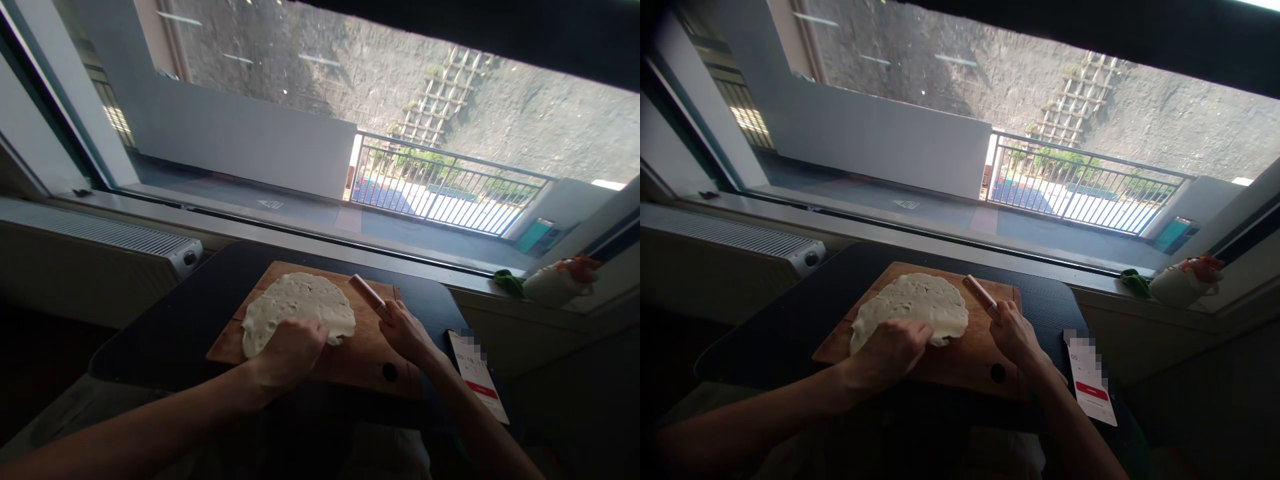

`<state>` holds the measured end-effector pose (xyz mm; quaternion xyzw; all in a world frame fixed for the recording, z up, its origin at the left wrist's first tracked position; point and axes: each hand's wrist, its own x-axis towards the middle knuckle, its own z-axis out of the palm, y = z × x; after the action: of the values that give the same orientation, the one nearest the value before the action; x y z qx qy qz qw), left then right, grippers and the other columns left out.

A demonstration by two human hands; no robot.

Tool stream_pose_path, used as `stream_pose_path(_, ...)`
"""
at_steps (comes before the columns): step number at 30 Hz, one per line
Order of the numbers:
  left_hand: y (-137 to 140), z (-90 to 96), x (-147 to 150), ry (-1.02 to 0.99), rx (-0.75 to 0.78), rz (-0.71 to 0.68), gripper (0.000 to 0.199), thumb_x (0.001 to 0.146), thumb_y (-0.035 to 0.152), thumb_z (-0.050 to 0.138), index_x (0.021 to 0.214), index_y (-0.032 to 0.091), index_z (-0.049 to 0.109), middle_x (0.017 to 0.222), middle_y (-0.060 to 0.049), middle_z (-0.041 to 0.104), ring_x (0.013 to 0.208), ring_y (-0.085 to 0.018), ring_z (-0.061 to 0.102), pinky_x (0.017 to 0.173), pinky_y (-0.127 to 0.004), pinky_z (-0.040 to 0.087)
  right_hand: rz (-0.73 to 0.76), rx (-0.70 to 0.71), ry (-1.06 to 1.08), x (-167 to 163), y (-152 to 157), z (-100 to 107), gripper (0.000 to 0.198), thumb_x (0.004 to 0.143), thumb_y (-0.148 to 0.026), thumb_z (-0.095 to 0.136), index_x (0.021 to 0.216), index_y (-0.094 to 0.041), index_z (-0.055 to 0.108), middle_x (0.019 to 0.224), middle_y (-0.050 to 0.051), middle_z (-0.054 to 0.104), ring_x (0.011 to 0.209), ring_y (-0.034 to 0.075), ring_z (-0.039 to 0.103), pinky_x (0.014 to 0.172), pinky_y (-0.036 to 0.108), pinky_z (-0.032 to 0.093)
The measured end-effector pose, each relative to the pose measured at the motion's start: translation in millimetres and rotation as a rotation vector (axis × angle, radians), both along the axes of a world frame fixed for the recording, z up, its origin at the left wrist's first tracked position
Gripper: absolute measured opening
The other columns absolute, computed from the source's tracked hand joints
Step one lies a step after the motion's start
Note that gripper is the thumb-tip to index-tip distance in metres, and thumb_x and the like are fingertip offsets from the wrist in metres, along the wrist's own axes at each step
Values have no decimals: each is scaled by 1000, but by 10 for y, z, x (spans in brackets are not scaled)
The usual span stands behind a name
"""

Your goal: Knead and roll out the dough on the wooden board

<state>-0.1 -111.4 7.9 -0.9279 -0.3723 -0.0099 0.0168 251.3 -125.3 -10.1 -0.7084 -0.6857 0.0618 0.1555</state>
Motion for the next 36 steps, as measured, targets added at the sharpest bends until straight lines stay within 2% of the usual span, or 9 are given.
stream_pose_path(3, 1, 29, 22, -71, -174, -107, 24, 80, 38, 53, 88, 18, 65, 92, -11, 65, 82, -26, 62, 70, -37, 48, 20, -48, -56, 12, 128, 31, 22, 84, -21, 49, 106, -20, 55, 100, 4, 56, 80, 15, 53, 63, 25, 31)
stream_pose_path(5, 122, 49, -24, -108, -232, -67, 34, 81, 49, 51, 89, 20, 66, 94, -10, 65, 84, -25, 62, 73, -35, 47, 84, -73, -56, 29, 139, 40, 20, 85, -22, 48, 104, -21, 57, 99, 4, 56, 85, 16, 54, 68, 25, 34)
stream_pose_path(9, 474, 75, -230, -104, -101, 105, 31, 85, 41, 48, 93, 18, 66, 104, -11, 63, 99, -27, 58, 91, -42, 39, 236, -103, -55, -54, 50, -14, 23, 84, -27, 52, 105, -23, 60, 109, 6, 57, 99, 19, 52, 83, 29, 37)
stream_pose_path(14, 596, 93, -342, 1, -100, 113, 32, 76, 42, 61, 90, 15, 69, 102, -12, 64, 101, -31, 57, 105, -56, 16, 86, 77, -120, -462, 282, -147, 50, 92, -52, 37, 127, -20, 49, 136, 11, 46, 128, 27, 35, 105, 42, 24)
stream_pose_path(19, 582, 100, -324, -6, -95, 92, 30, 75, 42, 62, 86, 16, 70, 98, -12, 65, 94, -29, 59, 107, -57, 6, -55, 109, -185, -585, 707, -134, 48, 97, -43, 25, 126, -15, 51, 137, 13, 45, 130, 27, 34, 107, 46, 23)
stream_pose_path(24, 601, 54, -352, -76, -97, 105, 29, 73, 42, 64, 89, 19, 70, 100, -10, 65, 98, -30, 57, 106, -56, 11, 191, 81, -223, -623, 462, -196, 50, 98, -37, 22, 138, -14, 40, 146, 8, 38, 141, 21, 15, 113, 39, 15)
stream_pose_path(26, 601, 14, -364, -84, -76, 108, 30, 72, 43, 65, 91, 19, 70, 101, -11, 65, 98, -30, 57, 106, -56, 11, 186, 56, -219, -633, 480, -191, 52, 98, -42, 21, 138, -15, 41, 147, 7, 37, 141, 22, 13, 113, 42, 12)
stream_pose_path(31, 594, -92, -397, -65, -8, 109, 35, 74, 47, 62, 93, 19, 70, 102, -11, 65, 97, -30, 57, 107, -57, 5, 3, -30, -170, -644, 774, -106, 56, 98, -44, 18, 133, -12, 46, 149, 12, 32, 140, 26, 18, 111, 46, 18)
stream_pose_path(36, 634, -54, -377, -54, -44, 93, 36, 74, 46, 61, 98, 20, 69, 109, -12, 64, 104, -31, 54, 107, -54, 12, 192, 59, -220, -741, 443, -213, 56, 97, -44, 25, 142, -13, 35, 148, 9, 34, 142, 23, 11, 113, 42, 13)
